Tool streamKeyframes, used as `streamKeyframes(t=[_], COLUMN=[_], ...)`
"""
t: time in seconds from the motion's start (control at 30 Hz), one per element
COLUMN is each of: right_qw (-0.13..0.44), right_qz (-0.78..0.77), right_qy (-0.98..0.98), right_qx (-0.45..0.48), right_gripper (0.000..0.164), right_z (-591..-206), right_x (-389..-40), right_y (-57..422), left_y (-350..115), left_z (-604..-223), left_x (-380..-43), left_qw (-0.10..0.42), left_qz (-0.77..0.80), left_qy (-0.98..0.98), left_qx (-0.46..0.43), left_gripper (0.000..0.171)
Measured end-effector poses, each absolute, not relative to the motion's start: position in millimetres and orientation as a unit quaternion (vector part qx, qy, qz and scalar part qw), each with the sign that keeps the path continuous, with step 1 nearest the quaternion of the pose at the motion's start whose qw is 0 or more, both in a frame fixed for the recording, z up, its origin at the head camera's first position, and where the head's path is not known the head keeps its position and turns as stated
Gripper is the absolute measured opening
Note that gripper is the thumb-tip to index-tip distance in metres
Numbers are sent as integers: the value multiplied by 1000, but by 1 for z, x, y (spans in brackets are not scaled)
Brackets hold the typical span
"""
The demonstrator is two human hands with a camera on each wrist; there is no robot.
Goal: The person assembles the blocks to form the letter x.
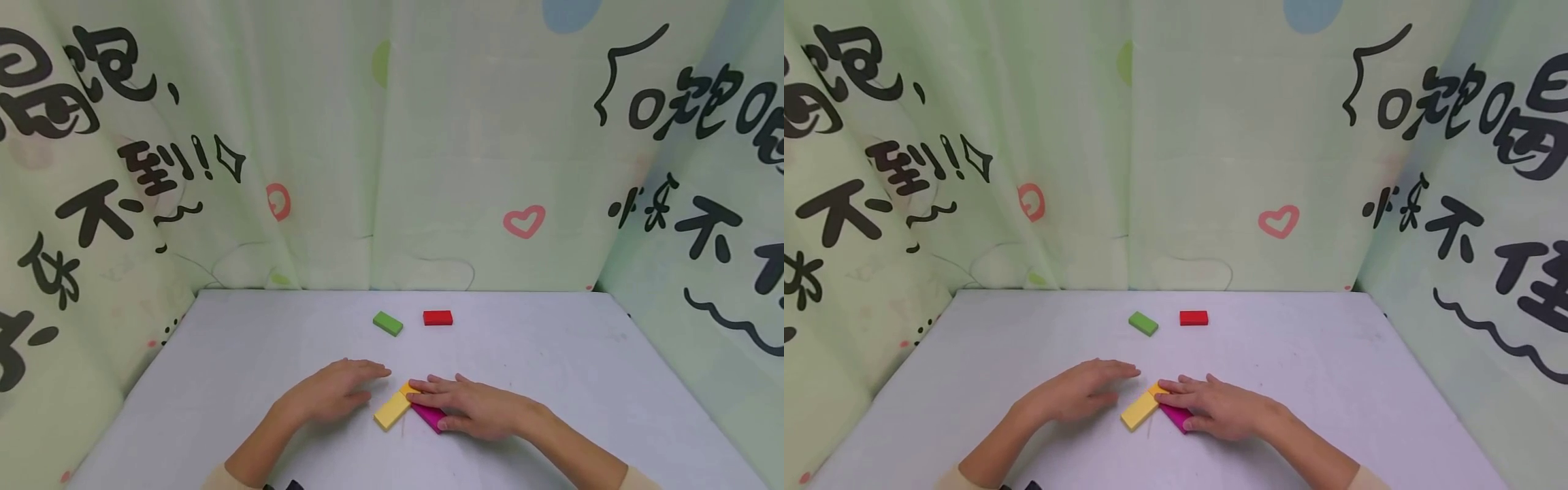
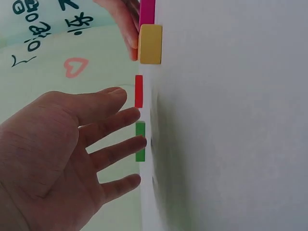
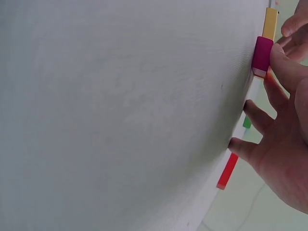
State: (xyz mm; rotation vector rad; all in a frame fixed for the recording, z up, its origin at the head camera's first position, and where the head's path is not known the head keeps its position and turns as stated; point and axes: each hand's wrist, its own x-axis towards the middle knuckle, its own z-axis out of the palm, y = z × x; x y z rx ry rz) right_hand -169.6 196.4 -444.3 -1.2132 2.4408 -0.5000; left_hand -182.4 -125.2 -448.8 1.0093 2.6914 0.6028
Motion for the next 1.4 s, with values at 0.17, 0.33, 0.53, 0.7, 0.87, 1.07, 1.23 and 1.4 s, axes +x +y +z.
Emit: streamKeyframes(t=[0.17, 0.33, 0.53, 0.7, 0.87, 1.07, 1.23, 1.4], right_qw=[190, 194, 196, 198, 200, 201, 201, 205], right_qz=[-185, -188, -183, -183, -183, -183, -182, -183], right_qy=[865, 865, 866, 867, 869, 871, 872, 869], right_qx=[-426, -423, -422, -418, -414, -409, -409, -411], right_gripper=[58, 58, 60, 60, 61, 63, 63, 62], right_z=[-444, -443, -441, -440, -437, -436, -437, -438], right_x=[-169, -169, -171, -171, -172, -173, -174, -174], right_y=[196, 196, 195, 194, 194, 192, 191, 191], left_y=[-126, -126, -123, -117, -108, -100, -97, -93], left_z=[-444, -440, -436, -434, -435, -434, -433, -433], left_x=[-201, -221, -243, -259, -275, -292, -301, -306], left_qw=[80, 64, 52, 42, 43, 52, 58, 69], left_qz=[202, 199, 212, 215, 214, 212, 222, 228], left_qy=[915, 919, 926, 930, 934, 937, 936, 934], left_qx=[340, 335, 308, 296, 282, 274, 268, 267], left_gripper=[44, 41, 40, 39, 40, 43, 45, 45])
